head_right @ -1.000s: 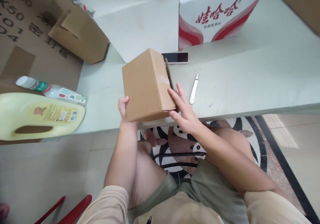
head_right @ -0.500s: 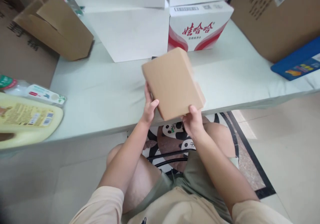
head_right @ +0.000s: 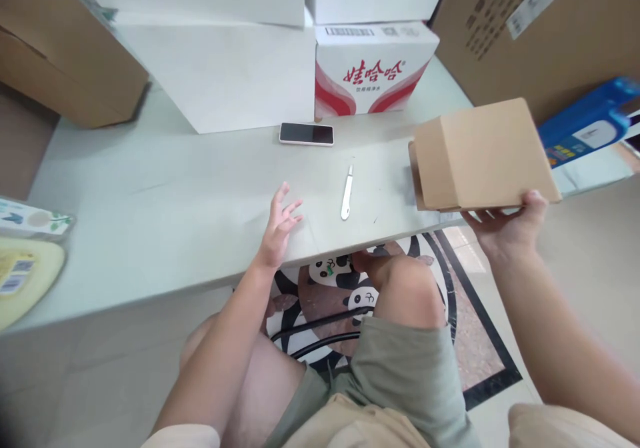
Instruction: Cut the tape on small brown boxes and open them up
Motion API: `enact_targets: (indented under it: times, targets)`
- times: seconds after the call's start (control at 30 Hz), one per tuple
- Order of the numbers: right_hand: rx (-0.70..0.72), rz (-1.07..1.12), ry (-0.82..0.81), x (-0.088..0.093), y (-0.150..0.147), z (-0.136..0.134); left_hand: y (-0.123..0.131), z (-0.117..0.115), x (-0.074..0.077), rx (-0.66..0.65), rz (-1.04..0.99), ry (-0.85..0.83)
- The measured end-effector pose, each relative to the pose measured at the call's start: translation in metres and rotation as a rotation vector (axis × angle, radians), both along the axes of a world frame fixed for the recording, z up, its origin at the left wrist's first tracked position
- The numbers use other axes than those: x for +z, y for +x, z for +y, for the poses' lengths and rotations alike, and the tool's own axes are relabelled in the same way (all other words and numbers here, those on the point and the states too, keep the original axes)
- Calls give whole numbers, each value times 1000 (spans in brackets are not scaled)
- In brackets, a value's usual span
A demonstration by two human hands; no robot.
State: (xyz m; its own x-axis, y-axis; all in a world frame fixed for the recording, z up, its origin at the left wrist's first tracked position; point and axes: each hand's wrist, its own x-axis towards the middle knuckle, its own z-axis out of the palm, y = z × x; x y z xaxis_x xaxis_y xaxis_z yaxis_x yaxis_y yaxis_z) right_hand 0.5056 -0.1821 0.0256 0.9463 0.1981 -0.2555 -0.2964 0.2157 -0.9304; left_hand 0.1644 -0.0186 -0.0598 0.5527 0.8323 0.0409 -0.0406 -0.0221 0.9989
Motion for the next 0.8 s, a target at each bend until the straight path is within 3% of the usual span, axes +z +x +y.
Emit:
enact_targets:
  times: [0.1, 0.27, 0.33, 0.53, 0.73, 0.8]
  targets:
    - [61, 17, 11, -4, 7, 5, 4, 6, -2, 6, 30, -4]
    - [425, -134, -18, -6, -25, -3, 14, 13, -2, -52, -6, -14]
    - [406, -156, -1, -6, -45, -8, 19, 11, -1, -67, -4, 55]
    - [377, 60, 20, -15, -87, -22, 25, -8, 17, -187, 169, 466]
    - [429, 73, -38, -9, -105, -27, 2, -12, 20, -373, 232, 427]
    - [477, 83, -72, -9, -111, -30, -5, -14, 18, -340, 207, 420]
